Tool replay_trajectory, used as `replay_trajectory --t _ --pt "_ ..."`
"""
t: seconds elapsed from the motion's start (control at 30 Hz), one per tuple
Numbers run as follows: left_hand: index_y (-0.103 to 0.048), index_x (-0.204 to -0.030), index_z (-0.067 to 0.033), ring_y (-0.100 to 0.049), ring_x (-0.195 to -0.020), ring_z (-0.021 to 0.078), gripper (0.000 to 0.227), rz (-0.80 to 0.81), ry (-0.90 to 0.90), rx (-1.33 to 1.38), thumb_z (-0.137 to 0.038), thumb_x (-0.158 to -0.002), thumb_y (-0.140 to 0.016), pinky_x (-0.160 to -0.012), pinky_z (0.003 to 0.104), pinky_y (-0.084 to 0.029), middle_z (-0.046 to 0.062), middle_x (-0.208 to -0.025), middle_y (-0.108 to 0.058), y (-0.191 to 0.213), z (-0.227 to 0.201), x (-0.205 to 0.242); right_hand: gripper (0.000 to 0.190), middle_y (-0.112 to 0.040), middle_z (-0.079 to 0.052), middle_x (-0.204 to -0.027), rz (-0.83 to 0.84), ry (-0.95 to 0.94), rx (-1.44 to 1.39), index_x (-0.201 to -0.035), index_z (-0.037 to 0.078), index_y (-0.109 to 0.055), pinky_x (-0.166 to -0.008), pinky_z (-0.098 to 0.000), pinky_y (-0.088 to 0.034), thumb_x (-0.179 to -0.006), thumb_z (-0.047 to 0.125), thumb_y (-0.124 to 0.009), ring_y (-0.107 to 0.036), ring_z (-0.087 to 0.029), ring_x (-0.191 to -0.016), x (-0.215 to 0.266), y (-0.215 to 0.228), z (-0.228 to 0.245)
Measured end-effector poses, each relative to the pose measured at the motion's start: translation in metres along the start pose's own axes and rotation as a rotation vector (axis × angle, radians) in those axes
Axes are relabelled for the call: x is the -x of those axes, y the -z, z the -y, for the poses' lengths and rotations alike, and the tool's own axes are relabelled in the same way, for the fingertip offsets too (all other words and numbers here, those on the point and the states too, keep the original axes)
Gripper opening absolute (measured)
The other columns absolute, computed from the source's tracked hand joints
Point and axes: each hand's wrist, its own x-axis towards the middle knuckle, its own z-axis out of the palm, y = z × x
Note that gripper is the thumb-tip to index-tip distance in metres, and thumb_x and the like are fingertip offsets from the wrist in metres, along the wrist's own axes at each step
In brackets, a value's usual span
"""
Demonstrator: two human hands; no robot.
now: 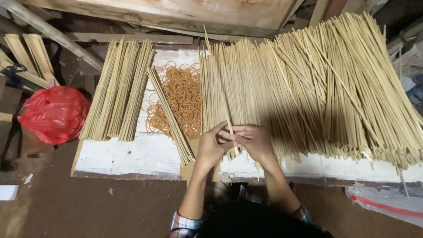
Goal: Sorting and bundling thin wooden sticks by hand on a work surface
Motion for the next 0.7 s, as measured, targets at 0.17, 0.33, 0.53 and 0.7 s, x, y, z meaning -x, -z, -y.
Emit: replay_trajectory --t 0.17,0.33,0.53,0.7 --pt "-0.061 -0.136 0.0029 -0.076 -0.095 0.0358 0.070 -0.213 0.070 -0.195 0.004 -0.071 -0.086 -0.083 0.042 -0.063 0.022 -0.105 -0.077 0.044 -0.025 0.022 0.036 -0.079 -0.021 -0.098 0.146 0.095 -0.062 -0.122 -0.001 -0.073 -0.074 -0.0332 -0.066 -0.086 -0.005 -0.070 -0.074 -0.021 -0.076 -0.023 -0.064 0.001" --pt "-0.068 -0.132 -0.0052 -0.076 -0.094 0.0345 0.066 -0.369 0.174 -0.330 0.001 -0.069 -0.087 -0.083 0.043 -0.061 0.020 -0.102 -0.078 0.089 0.009 0.022 0.033 -0.078 -0.021 -0.099 0.265 0.157 -0.004 -0.119 0.000 -0.074 -0.073 -0.0341 -0.065 -0.086 -0.004 -0.071 -0.075 -0.021 -0.077 -0.042 -0.123 -0.017" --pt "-0.072 -0.126 -0.0082 -0.077 -0.092 0.0277 0.057 -0.467 0.264 -0.422 -0.001 -0.071 -0.084 -0.084 0.041 -0.060 0.011 -0.095 -0.080 0.107 0.051 0.009 0.033 -0.080 -0.015 -0.092 0.292 0.224 0.144 -0.118 0.010 -0.077 -0.076 -0.0387 -0.063 -0.086 0.001 -0.072 -0.076 -0.021 -0.075 -0.068 -0.153 -0.055" --pt "-0.073 -0.123 -0.0065 -0.074 -0.096 0.0358 0.055 -0.464 0.193 -0.463 -0.005 -0.070 -0.087 -0.087 0.047 -0.057 0.016 -0.098 -0.077 0.087 0.003 0.016 0.021 -0.081 -0.005 -0.090 0.083 0.312 0.439 -0.103 0.019 -0.083 -0.079 -0.0373 -0.062 -0.083 0.016 -0.080 -0.078 -0.026 -0.087 -0.053 -0.130 -0.033"
